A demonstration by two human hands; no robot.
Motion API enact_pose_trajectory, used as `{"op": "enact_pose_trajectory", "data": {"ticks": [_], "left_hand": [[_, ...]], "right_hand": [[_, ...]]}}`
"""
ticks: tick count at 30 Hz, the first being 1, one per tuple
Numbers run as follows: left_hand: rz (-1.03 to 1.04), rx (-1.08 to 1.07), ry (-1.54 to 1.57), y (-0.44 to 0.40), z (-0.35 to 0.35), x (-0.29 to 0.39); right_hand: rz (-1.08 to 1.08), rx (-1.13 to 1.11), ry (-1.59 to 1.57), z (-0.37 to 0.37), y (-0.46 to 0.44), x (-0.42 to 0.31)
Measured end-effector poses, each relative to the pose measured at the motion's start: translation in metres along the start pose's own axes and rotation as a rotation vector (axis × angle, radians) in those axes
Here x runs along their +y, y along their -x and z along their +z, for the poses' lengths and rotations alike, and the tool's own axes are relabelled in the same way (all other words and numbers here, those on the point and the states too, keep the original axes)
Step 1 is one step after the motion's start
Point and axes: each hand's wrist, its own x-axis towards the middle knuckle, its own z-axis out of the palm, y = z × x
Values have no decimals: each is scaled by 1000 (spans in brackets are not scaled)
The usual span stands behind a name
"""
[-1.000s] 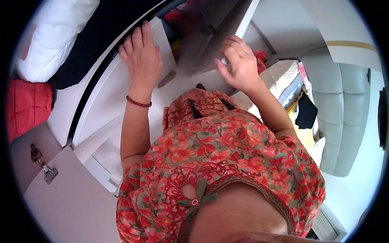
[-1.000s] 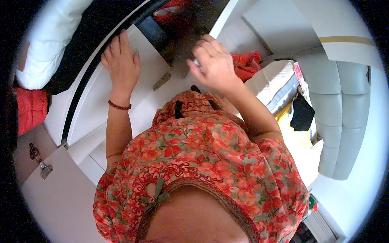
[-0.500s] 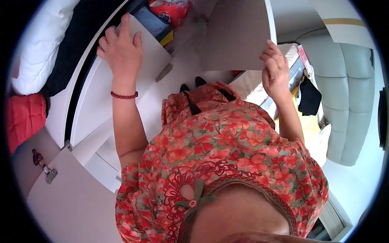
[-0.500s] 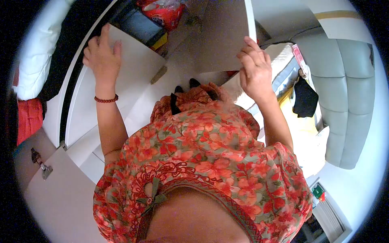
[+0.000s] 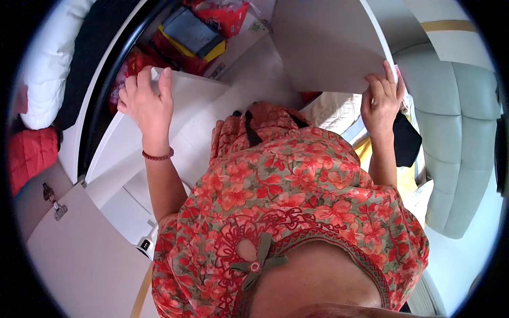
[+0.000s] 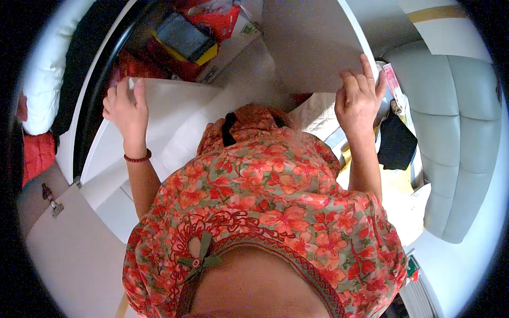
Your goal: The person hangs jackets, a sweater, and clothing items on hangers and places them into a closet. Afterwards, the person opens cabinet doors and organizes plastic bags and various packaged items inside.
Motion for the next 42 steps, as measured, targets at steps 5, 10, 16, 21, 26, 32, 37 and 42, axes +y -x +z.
{"op": "enact_pose_trajectory", "data": {"ticks": [5, 10, 16, 21, 26, 32, 37, 42], "left_hand": [[34, 61, 80, 28, -13, 13], [46, 67, 235, 63, -30, 18], [-12, 41, 260, 115, -57, 23], [-39, -48, 333, 155, -86, 25], [-125, -151, 351, 191, -113, 22], [-348, -272, 260, 227, -140, 33], [-496, -342, 97, 258, -158, 28], [-566, -383, -190, 284, -168, 22]], "right_hand": [[13, -35, 66, 18, 1, 23], [-39, -5, 111, 27, -7, 22], [-167, -36, -92, 57, -10, 6], [-344, -289, -377, 102, -12, -31], [-573, -420, -570, 142, -9, -71], [-786, -628, -581, 163, -5, -99], [-896, -829, -451, 166, -8, -122], [-968, -871, -431, 173, -5, -127]]}}
